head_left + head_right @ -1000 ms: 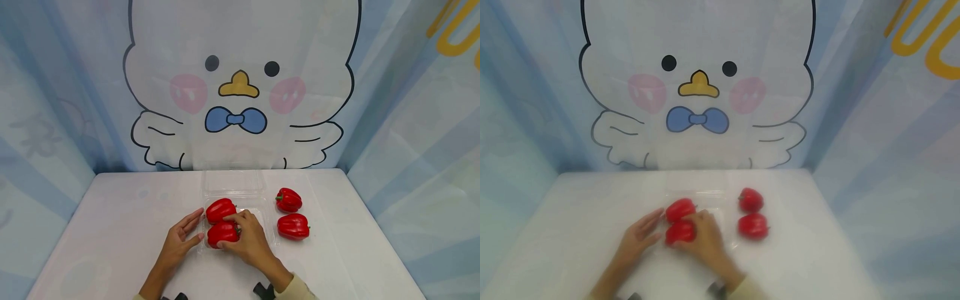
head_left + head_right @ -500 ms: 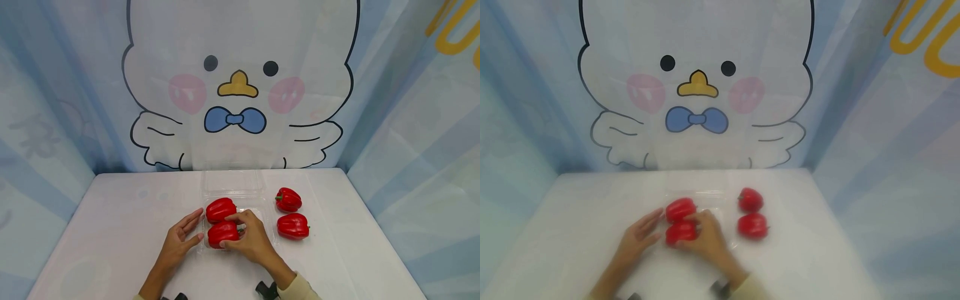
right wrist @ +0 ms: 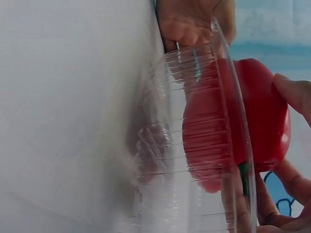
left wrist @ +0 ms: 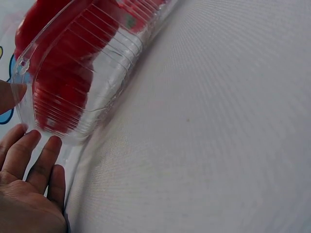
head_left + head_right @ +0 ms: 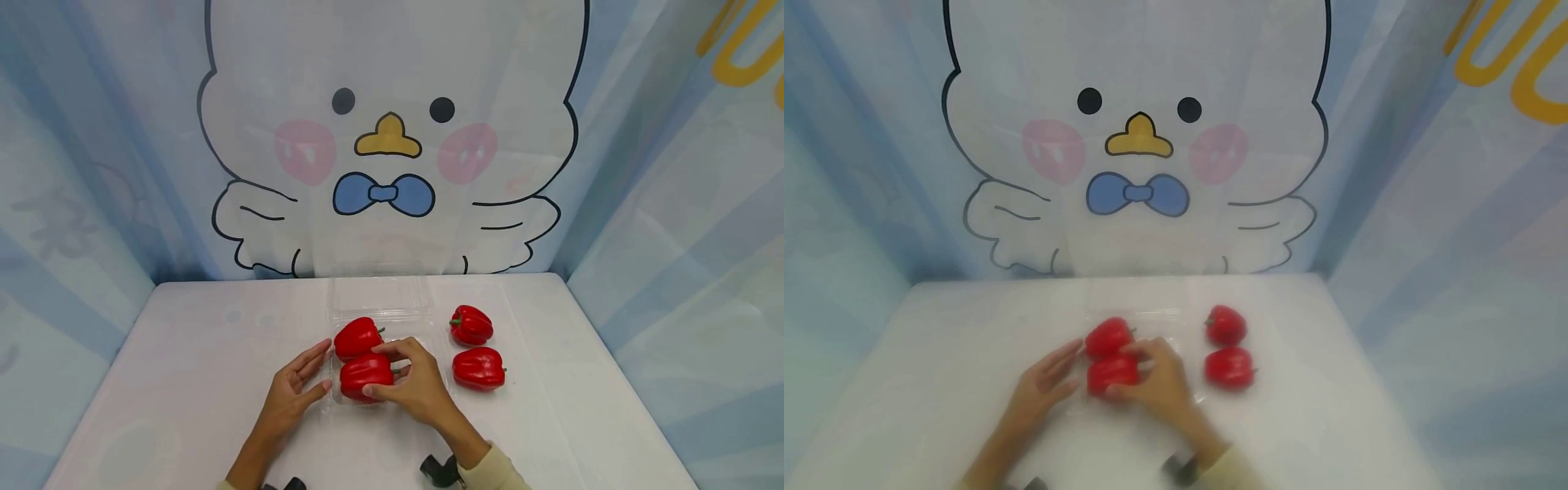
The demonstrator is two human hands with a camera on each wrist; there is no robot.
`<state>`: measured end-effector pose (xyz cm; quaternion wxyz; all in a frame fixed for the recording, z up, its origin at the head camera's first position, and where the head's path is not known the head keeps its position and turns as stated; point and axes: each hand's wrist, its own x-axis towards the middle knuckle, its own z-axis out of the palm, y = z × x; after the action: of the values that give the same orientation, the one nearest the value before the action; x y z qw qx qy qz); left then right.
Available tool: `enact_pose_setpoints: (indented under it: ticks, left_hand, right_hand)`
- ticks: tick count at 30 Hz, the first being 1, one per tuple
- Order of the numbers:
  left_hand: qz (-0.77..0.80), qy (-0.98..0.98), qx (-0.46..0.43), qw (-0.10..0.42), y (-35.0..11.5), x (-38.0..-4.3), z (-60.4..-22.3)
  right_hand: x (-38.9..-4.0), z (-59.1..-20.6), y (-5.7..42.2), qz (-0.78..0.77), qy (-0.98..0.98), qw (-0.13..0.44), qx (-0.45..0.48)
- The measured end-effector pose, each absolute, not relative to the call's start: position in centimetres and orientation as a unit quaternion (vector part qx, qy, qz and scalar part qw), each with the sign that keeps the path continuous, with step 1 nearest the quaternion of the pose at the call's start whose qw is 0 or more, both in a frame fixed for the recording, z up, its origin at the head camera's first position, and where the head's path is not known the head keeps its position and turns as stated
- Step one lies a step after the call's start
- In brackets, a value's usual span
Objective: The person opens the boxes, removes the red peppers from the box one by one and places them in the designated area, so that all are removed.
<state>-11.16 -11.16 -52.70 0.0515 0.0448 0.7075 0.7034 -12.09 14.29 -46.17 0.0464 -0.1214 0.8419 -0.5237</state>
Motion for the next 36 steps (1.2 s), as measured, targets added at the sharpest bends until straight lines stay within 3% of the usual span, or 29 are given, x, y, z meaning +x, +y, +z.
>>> enact_pose_setpoints:
  ticks: [19,36]
  left_hand:
    - [0.719,0.691,0.044,0.058,-11.4,-11.4,-53.2]
    - [0.716,0.694,0.033,0.063,-11.2,-11.1,-52.5]
  right_hand:
    - [-12.0,-42.6,15.6,-0.526,0.842,-0.008,-0.117]
    - [-13.5,-40.7,19.9,-0.496,0.859,-0.079,-0.098]
